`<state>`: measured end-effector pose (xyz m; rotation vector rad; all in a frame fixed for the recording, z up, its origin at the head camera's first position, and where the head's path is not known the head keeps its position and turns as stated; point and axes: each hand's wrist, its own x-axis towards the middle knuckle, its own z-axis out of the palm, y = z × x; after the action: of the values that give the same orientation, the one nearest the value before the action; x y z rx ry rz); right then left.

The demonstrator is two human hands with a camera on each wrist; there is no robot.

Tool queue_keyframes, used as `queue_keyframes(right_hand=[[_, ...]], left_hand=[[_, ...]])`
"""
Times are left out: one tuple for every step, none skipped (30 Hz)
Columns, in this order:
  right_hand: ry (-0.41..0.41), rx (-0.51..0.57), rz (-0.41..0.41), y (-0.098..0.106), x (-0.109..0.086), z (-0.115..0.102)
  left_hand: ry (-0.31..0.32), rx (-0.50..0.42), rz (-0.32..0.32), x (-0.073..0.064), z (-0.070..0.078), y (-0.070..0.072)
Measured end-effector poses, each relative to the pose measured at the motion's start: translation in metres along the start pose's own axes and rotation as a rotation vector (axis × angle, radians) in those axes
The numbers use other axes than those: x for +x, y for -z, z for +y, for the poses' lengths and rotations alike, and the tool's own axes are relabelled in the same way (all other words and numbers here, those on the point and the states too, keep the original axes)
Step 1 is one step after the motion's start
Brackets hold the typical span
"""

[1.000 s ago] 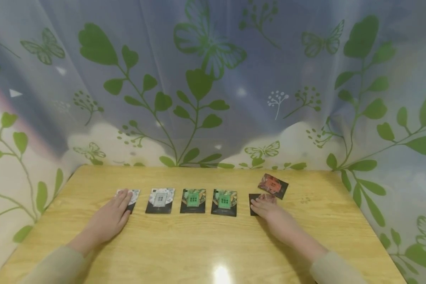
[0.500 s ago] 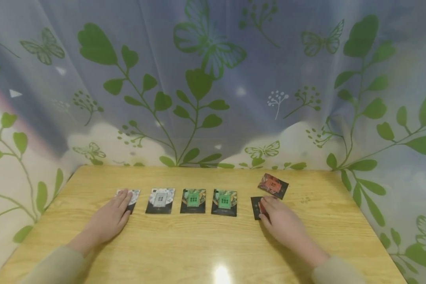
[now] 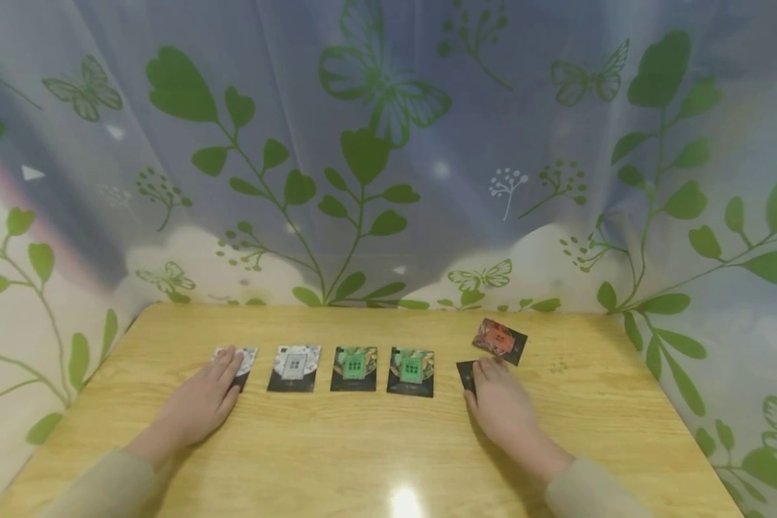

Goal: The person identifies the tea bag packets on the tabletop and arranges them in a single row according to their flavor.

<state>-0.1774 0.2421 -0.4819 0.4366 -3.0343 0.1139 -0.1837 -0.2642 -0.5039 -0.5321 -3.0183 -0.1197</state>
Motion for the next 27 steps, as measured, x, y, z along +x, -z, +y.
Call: queue_keyframes(right_hand=[[0.007,0.005,-0.003,-0.001,0.0,0.0],[0.014,0.011,-0.007,-0.001,0.0,0.001],[0.022,0.017,-0.009,-0.001,0.0,0.001],[0.032,0.021,-0.01,-0.002,0.0,0.002],[0.042,0.027,-0.009,-0.002,0.001,0.002],[0.054,0.031,-0.007,-0.002,0.001,0.002],[0.065,0.041,-0.004,-0.003,0.001,0.003],[0.075,0.049,-0.003,-0.003,0.001,0.004],[0.086,0.058,-0.004,-0.004,0.001,0.004],[0.095,0.071,-0.005,-0.005,0.001,0.005],[0.103,0.084,-0.01,-0.006,0.001,0.006],[0.11,0.099,-0.015,-0.007,0.001,0.007],[0.117,0.111,-0.021,-0.007,0.001,0.007],[0.123,0.117,-0.026,-0.007,0.0,0.008],[0.131,0.124,-0.03,-0.008,0.0,0.008],[0.141,0.13,-0.029,-0.008,-0.001,0.009],[0.156,0.135,-0.032,-0.007,-0.001,0.01],[0.176,0.136,-0.031,-0.007,-0.001,0.012],[0.199,0.136,-0.03,-0.007,-0.002,0.014],[0.224,0.141,-0.028,-0.006,-0.003,0.016],[0.25,0.145,-0.028,-0.006,-0.003,0.017],[0.275,0.147,-0.031,-0.005,-0.003,0.02],[0.298,0.146,-0.039,-0.004,-0.004,0.022],[0.316,0.147,-0.046,-0.003,-0.004,0.023],[0.329,0.153,-0.056,-0.002,-0.005,0.024],[0.34,0.155,-0.069,-0.001,-0.005,0.025],[0.351,0.157,-0.082,0.001,-0.006,0.027]], left_hand=[[-0.001,0.002,0.002,0.0,0.0,0.0],[-0.001,0.003,0.004,0.0,0.0,0.0],[-0.002,0.004,0.006,0.0,0.0,-0.001],[-0.001,0.007,0.006,0.0,0.0,-0.001],[-0.001,0.009,0.007,0.0,0.0,-0.002],[0.001,0.01,0.005,0.0,-0.001,-0.002],[0.002,0.011,0.004,0.0,-0.001,-0.003],[0.004,0.013,0.002,0.001,-0.001,-0.003],[0.005,0.015,0.001,0.001,-0.001,-0.004],[0.007,0.017,-0.001,0.001,-0.001,-0.004],[0.008,0.018,-0.003,0.001,-0.002,-0.004],[0.008,0.021,-0.004,0.001,-0.002,-0.005],[0.008,0.023,-0.005,0.001,-0.002,-0.005],[0.008,0.024,-0.004,0.001,-0.002,-0.005],[0.007,0.027,-0.004,0.001,-0.002,-0.005],[0.006,0.028,-0.004,0.001,-0.002,-0.005],[0.005,0.029,-0.004,0.001,-0.001,-0.005],[0.005,0.03,-0.004,0.001,-0.001,-0.005],[0.005,0.029,-0.004,0.001,-0.001,-0.004],[0.004,0.028,-0.003,0.001,-0.001,-0.004],[0.004,0.027,-0.002,0.001,-0.001,-0.004],[0.006,0.026,-0.003,0.001,-0.001,-0.004],[0.006,0.025,-0.003,0.001,-0.001,-0.004],[0.007,0.024,-0.002,0.001,-0.001,-0.004],[0.008,0.024,-0.001,0.001,-0.001,-0.005],[0.009,0.022,0.0,0.001,-0.001,-0.005],[0.01,0.021,0.0,0.001,-0.001,-0.005]])
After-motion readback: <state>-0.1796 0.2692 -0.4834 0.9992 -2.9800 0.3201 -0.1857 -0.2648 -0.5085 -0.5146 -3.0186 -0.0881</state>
